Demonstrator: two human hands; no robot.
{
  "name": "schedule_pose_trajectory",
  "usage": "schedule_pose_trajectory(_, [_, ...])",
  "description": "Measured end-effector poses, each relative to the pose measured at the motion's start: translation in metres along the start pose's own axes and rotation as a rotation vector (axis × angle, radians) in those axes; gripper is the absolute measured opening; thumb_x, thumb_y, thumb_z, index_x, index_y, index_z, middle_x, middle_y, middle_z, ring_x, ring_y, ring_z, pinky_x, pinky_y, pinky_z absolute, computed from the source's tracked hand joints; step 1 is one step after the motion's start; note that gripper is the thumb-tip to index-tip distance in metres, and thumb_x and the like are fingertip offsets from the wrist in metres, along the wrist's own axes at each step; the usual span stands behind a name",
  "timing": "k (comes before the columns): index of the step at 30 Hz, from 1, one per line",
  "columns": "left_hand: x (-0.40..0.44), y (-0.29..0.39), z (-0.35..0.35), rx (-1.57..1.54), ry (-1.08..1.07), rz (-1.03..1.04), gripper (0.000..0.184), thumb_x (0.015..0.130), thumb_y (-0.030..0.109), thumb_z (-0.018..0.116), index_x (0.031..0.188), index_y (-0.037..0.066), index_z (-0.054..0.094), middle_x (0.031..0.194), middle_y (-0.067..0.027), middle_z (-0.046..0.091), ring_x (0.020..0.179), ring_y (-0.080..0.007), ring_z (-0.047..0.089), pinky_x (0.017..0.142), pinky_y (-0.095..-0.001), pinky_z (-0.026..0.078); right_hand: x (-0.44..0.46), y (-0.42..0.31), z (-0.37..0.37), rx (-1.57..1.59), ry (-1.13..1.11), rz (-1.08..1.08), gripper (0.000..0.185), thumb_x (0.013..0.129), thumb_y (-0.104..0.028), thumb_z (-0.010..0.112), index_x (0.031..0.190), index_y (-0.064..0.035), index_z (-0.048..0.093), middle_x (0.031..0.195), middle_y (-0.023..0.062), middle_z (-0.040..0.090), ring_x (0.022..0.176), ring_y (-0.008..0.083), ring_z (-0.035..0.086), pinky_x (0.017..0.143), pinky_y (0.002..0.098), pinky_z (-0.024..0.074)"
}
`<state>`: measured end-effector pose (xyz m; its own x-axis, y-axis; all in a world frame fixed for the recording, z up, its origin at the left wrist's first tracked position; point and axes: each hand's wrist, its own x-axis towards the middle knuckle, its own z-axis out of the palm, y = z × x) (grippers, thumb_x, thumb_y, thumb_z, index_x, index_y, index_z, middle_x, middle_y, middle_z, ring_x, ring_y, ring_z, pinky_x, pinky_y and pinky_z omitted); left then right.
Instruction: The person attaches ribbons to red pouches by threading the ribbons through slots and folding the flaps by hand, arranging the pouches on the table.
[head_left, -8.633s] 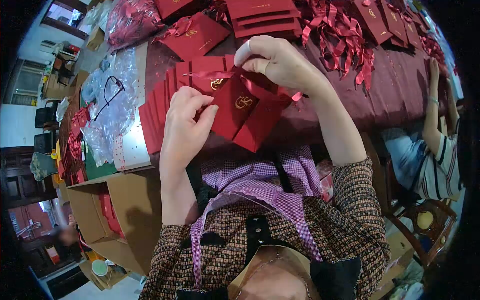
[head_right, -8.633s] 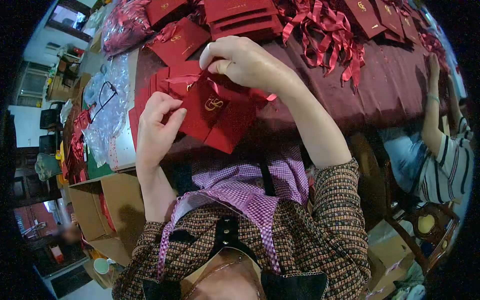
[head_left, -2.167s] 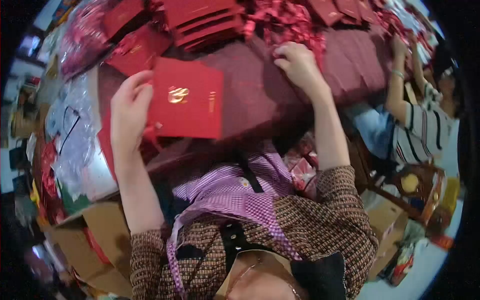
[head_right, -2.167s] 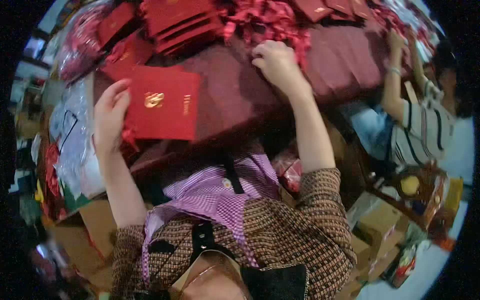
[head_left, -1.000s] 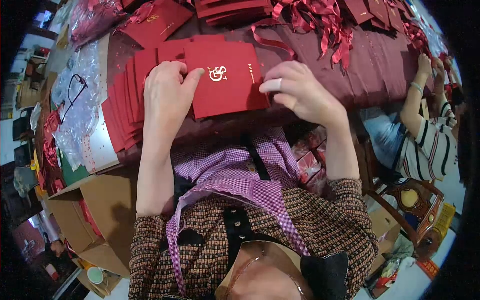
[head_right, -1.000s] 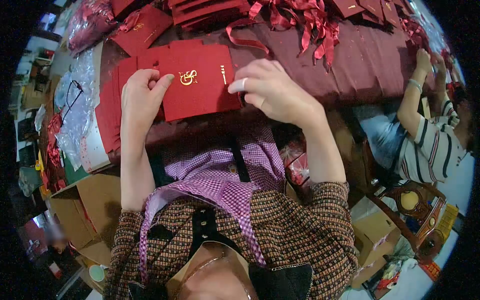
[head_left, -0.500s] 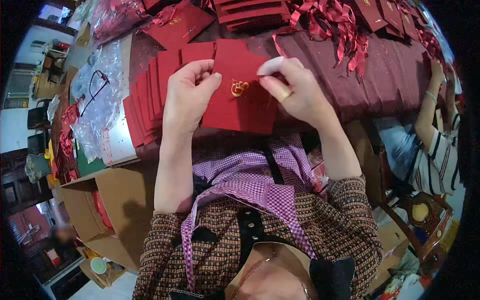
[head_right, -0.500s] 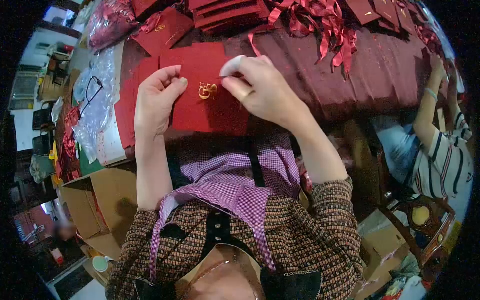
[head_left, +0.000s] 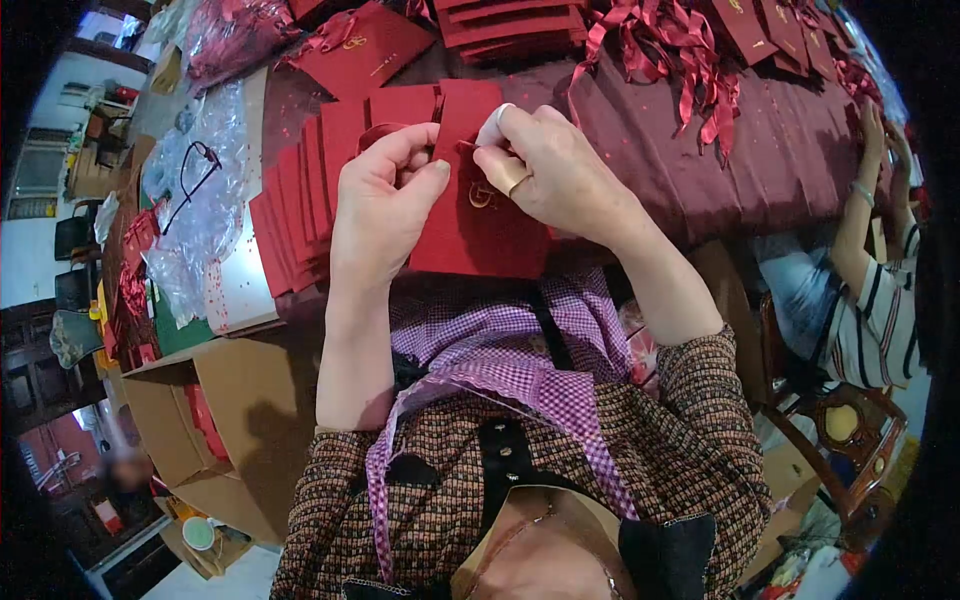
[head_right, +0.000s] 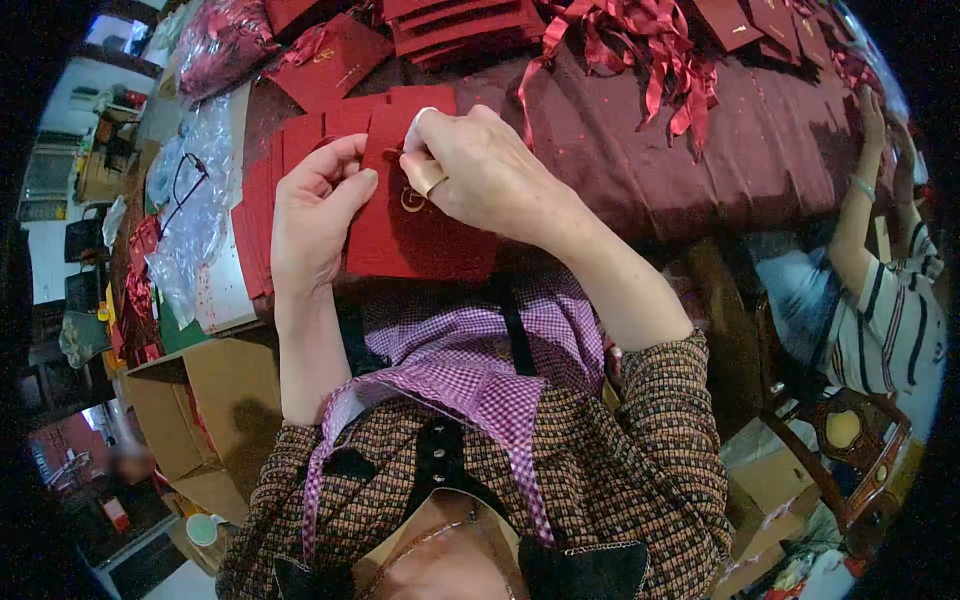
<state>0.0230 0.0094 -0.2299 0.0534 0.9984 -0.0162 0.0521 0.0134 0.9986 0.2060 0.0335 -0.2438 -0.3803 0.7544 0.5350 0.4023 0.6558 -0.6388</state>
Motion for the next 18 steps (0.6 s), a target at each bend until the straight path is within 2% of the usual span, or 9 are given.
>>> schedule_pose_trajectory(4, [-0.002, 0.0, 0.002, 0.078, 0.029, 0.063, 0.028, 0.081, -0.003, 0.062, 0.109, -0.004, 0.062, 0.08, 0.006, 0.054, 0.067, -0.001, 0.044, 0.061, -0.0166, 0.039, 0.003, -0.001, 0.0, -0.003, -0.03, 0.073, 0.013, 0.079, -0.011, 0.06, 0.079, -0.0001, 0.053, 0.064, 0.0163, 0.06, 0.064, 0.0359, 0.06, 0.058, 0.0429, 0.0464])
schedule_pose_trajectory(6, [-0.004, 0.0, 0.003, 0.097, 0.035, 0.079, 0.028, 0.081, -0.003, 0.062, 0.109, -0.004, 0.062, 0.08, 0.0058, 0.055, 0.067, -0.0007, 0.044, 0.06, -0.0167, 0.039, 0.006, -0.001, -0.001, 0.078, -0.11, 0.186, 0.014, 0.078, -0.013, 0.06, 0.08, -0.0003, 0.056, 0.065, 0.0169, 0.06, 0.065, 0.0359, 0.061, 0.06, 0.0426, 0.047])
schedule_pose_trajectory(10, [-0.006, 0.005, 0.006, 0.147, 0.04, 0.091, 0.026, 0.082, -0.003, 0.061, 0.108, -0.005, 0.062, 0.08, 0.0039, 0.058, 0.063, -0.0001, 0.044, 0.057, -0.0163, 0.039, 0.01, -0.003, -0.002, 0.09, -0.094, 0.265, 0.015, 0.076, -0.015, 0.059, 0.078, -0.0002, 0.058, 0.066, 0.0178, 0.061, 0.067, 0.036, 0.061, 0.061, 0.0427, 0.0475])
schedule_pose_trajectory(12, [-0.007, 0.006, 0.008, 0.177, 0.031, 0.111, 0.026, 0.082, -0.003, 0.06, 0.108, -0.005, 0.062, 0.08, 0.0033, 0.058, 0.063, 0.0001, 0.044, 0.056, -0.0161, 0.039, 0.012, -0.002, -0.004, 0.116, -0.125, 0.293, 0.014, 0.076, -0.011, 0.059, 0.08, 0.0017, 0.056, 0.06, 0.0147, 0.057, 0.054, 0.0257, 0.056, 0.054, 0.0333, 0.0441])
schedule_pose_trajectory(13, [-0.008, 0.006, 0.009, 0.189, 0.047, 0.143, 0.025, 0.082, -0.004, 0.06, 0.107, -0.005, 0.062, 0.079, 0.0033, 0.058, 0.062, 0.0001, 0.045, 0.056, -0.0162, 0.039, 0.012, -0.003, -0.004, 0.116, -0.123, 0.293, 0.014, 0.076, -0.011, 0.059, 0.08, 0.0017, 0.056, 0.06, 0.0147, 0.057, 0.054, 0.0257, 0.056, 0.054, 0.0333, 0.0441])
schedule_pose_trajectory(16, [-0.009, 0.007, 0.012, 0.221, 0.068, 0.198, 0.024, 0.081, -0.005, 0.059, 0.105, -0.006, 0.062, 0.078, 0.0034, 0.058, 0.062, 0.0001, 0.045, 0.055, -0.0164, 0.039, 0.01, -0.007, 0.0, 0.067, -0.082, 0.222, 0.011, 0.074, -0.008, 0.06, 0.077, 0.0001, 0.054, 0.058, 0.0131, 0.056, 0.053, 0.0268, 0.056, 0.055, 0.0341, 0.0433])
schedule_pose_trajectory(18, [-0.01, 0.009, 0.013, 0.24, 0.074, 0.221, 0.024, 0.081, -0.005, 0.058, 0.105, -0.006, 0.062, 0.077, 0.0036, 0.057, 0.062, 0.0001, 0.045, 0.055, -0.0165, 0.039, 0.007, -0.008, 0.007, -0.244, 0.064, -0.061, 0.014, 0.072, -0.012, 0.06, 0.069, -0.0009, 0.052, 0.062, 0.0161, 0.058, 0.062, 0.0313, 0.061, 0.057, 0.0419, 0.0436])
